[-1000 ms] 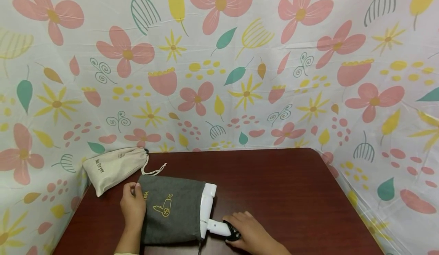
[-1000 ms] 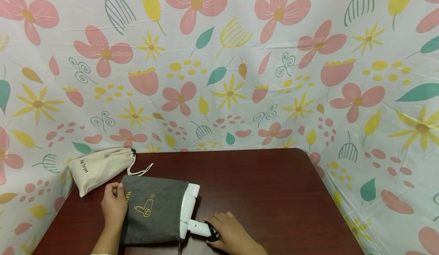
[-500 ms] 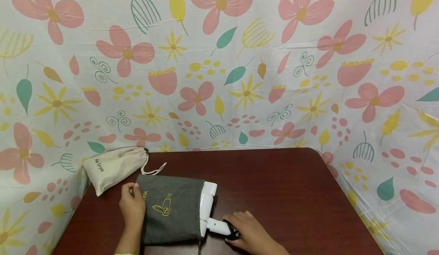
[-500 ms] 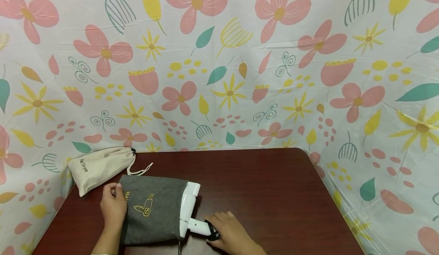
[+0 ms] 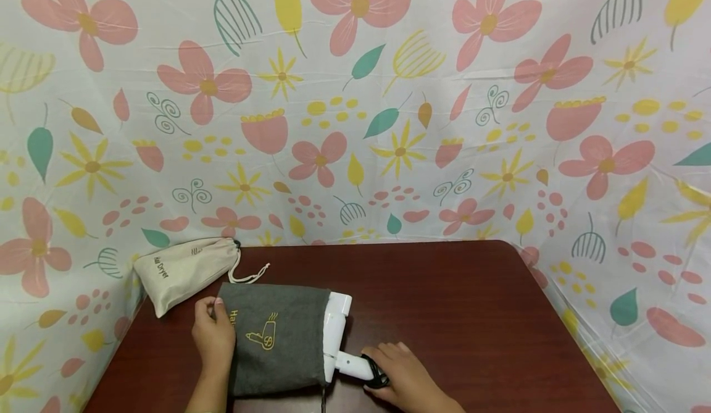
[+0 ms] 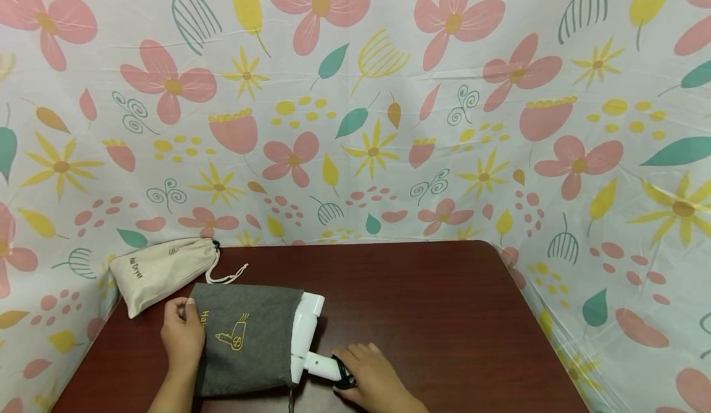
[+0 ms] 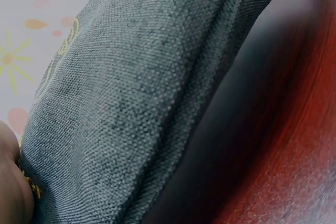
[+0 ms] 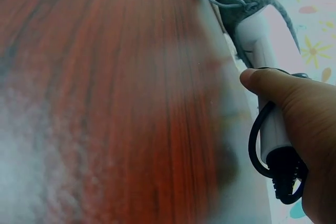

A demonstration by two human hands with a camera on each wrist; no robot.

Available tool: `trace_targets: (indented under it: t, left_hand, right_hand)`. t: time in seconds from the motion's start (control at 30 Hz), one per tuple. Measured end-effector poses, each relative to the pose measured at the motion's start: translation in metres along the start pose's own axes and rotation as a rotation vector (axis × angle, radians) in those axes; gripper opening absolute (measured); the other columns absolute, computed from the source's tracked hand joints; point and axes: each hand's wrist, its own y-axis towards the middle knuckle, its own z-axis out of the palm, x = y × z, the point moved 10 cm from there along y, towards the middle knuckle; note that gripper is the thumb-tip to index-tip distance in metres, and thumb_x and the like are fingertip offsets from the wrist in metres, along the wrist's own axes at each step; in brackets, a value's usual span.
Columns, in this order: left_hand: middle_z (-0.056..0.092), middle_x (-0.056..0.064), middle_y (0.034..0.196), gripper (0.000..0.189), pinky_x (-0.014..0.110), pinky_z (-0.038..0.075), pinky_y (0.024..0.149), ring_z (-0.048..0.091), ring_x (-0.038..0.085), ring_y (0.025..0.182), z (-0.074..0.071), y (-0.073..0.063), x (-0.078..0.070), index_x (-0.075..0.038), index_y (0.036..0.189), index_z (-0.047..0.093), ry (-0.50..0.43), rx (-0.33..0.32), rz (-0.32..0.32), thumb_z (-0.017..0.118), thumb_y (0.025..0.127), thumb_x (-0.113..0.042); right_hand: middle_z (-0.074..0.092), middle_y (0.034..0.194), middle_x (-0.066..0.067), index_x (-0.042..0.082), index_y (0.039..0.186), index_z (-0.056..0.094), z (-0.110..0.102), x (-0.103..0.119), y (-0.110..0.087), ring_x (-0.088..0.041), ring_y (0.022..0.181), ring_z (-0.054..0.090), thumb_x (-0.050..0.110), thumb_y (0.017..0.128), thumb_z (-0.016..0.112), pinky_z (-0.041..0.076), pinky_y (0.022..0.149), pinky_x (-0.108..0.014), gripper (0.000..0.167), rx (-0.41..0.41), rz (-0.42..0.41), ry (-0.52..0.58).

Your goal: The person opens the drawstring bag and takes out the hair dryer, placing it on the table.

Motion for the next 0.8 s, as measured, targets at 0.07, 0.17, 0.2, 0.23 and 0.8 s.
trace_targets:
  t: [0.07,0.17,0.2,0.23,0.8]
  left_hand:
    - [0.056,0.012,0.084,0.026,0.034,0.037,0.063,0.046,0.020,0.067,0.000,0.000,0.000,-0.002,0.114,0.057,-0.003,-0.004,-0.003,0.046,0.108,-0.024]
    - [0.055,0.011,0.083,0.026,0.032,0.036,0.062,0.046,0.019,0.066,-0.002,-0.001,0.001,-0.003,0.114,0.057,-0.003,-0.015,-0.004,0.047,0.108,-0.025]
    - [0.055,0.010,0.083,0.026,0.031,0.036,0.062,0.046,0.018,0.065,-0.002,-0.001,0.000,-0.003,0.114,0.058,-0.004,-0.018,-0.004,0.047,0.107,-0.026]
    - [0.056,0.010,0.083,0.026,0.029,0.036,0.061,0.046,0.016,0.065,-0.002,-0.001,0.001,-0.004,0.114,0.058,-0.006,-0.017,-0.006,0.047,0.107,-0.027]
    - [0.052,0.007,0.083,0.049,0.033,0.039,0.067,0.049,0.019,0.075,0.011,-0.017,0.002,-0.007,0.115,0.061,-0.026,0.215,-0.101,0.039,0.107,-0.051]
  right_hand:
    - [0.063,0.100,0.012,0.019,0.128,0.063,0.001,-0.001,-0.001,-0.004,0.087,0.056,0.048,0.080,0.083,0.043,0.078,-0.028,0.059,0.010,0.013,0.008]
    - [0.062,0.101,0.012,0.019,0.128,0.062,0.001,-0.002,-0.001,-0.004,0.087,0.056,0.048,0.081,0.082,0.042,0.077,-0.027,0.059,0.019,0.021,0.015]
    - [0.062,0.101,0.012,0.019,0.128,0.063,0.001,-0.002,-0.001,-0.004,0.087,0.056,0.048,0.081,0.083,0.042,0.077,-0.027,0.059,0.016,0.021,0.014]
    - [0.062,0.101,0.012,0.019,0.128,0.063,0.000,-0.002,-0.001,-0.004,0.087,0.056,0.047,0.080,0.084,0.042,0.077,-0.027,0.059,0.010,0.020,0.012]
    - [0.060,0.097,0.013,0.016,0.129,0.064,-0.022,-0.006,-0.002,-0.003,0.084,0.055,0.037,0.074,0.090,0.041,0.081,-0.026,0.065,-0.162,0.009,-0.027]
